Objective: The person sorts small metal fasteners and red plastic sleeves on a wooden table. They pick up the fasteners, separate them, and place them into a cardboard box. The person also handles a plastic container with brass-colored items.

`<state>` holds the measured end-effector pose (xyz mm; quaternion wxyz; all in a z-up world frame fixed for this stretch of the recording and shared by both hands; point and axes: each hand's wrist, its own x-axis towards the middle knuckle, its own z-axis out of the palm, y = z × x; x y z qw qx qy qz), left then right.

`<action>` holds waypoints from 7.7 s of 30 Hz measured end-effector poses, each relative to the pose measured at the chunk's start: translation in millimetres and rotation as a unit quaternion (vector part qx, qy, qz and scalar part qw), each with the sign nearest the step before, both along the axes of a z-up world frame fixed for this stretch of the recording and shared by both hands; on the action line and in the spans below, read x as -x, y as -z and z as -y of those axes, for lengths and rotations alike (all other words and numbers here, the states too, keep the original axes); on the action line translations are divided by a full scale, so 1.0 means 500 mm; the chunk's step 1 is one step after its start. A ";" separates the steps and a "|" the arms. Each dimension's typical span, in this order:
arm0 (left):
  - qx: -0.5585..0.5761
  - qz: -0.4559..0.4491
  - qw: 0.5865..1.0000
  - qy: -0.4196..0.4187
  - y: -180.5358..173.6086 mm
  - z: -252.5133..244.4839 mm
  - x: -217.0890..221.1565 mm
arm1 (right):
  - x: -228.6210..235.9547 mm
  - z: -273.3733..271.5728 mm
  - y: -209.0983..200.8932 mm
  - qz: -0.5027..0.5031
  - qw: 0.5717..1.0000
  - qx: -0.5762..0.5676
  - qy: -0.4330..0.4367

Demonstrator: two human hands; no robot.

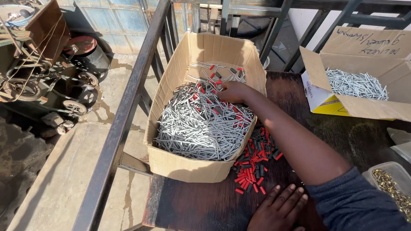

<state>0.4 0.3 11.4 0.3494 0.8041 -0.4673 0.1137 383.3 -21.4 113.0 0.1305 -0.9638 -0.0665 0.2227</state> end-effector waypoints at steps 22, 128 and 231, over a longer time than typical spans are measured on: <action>0.007 -0.086 0.996 0.012 -0.074 -0.003 -0.013 | -0.011 0.070 0.009 0.006 0.932 -0.322 0.166; 0.077 -0.071 0.974 -0.202 -0.163 -0.028 0.073 | 0.713 0.185 -0.004 0.411 0.841 -0.344 0.078; -0.009 -0.104 0.975 -0.195 -0.187 0.054 0.053 | 0.759 0.333 -0.005 0.343 0.708 -0.568 0.241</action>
